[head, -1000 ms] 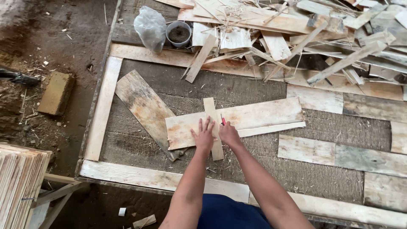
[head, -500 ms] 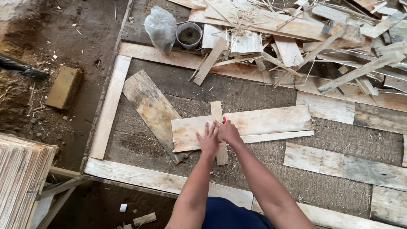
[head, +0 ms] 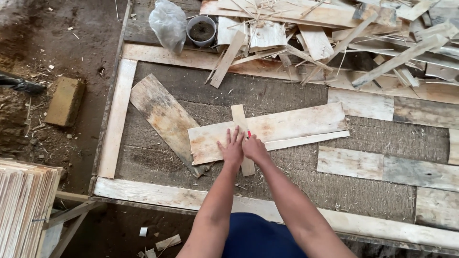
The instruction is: The person handles various thin wood scraps on a floor workspace, using a small red utility knife to score or cut a piece of wood and then snapping or breaking the pieces by hand.
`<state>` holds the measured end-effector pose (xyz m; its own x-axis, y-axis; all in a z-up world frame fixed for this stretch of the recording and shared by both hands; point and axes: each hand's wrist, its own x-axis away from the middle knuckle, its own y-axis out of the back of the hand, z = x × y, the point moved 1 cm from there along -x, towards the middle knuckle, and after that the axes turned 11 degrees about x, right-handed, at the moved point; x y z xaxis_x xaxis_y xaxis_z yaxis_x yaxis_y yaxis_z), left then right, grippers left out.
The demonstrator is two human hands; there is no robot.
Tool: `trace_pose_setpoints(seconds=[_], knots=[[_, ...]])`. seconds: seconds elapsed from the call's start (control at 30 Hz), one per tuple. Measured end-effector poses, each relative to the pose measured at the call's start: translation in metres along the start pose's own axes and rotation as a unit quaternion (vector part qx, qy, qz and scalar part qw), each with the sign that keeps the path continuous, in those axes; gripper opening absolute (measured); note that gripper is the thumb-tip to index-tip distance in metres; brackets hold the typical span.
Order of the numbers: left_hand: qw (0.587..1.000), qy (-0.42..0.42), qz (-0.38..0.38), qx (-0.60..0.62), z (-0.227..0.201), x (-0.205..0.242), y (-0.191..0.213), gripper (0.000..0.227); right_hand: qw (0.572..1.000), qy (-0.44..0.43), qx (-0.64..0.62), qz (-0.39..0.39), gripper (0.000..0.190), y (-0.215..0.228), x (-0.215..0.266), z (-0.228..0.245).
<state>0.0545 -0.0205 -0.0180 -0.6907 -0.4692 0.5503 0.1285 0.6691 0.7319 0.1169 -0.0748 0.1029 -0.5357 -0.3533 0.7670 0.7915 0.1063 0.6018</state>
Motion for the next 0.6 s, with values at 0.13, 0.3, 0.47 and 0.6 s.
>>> trace_pose_setpoints(seconds=[0.13, 0.3, 0.47, 0.6], knots=[[1.0, 0.0, 0.004, -0.019, -0.001, -0.003, 0.001, 0.08, 1.0, -0.007, 0.013, -0.001, 0.051, -0.028, -0.015, -0.027], [1.0, 0.013, 0.005, -0.027, -0.007, 0.0, 0.008, 0.085, 1.0, -0.004, -0.019, 0.012, 0.052, -0.051, 0.002, -0.048], [0.999, 0.018, 0.004, -0.039, -0.007, -0.001, 0.008, 0.087, 1.0, -0.006, 0.011, 0.007, 0.052, -0.057, 0.031, -0.052], [0.999, 0.019, 0.011, -0.033, -0.01, 0.005, 0.011, 0.087, 1.0, 0.017, 0.021, -0.013, 0.048, -0.066, 0.041, -0.061]])
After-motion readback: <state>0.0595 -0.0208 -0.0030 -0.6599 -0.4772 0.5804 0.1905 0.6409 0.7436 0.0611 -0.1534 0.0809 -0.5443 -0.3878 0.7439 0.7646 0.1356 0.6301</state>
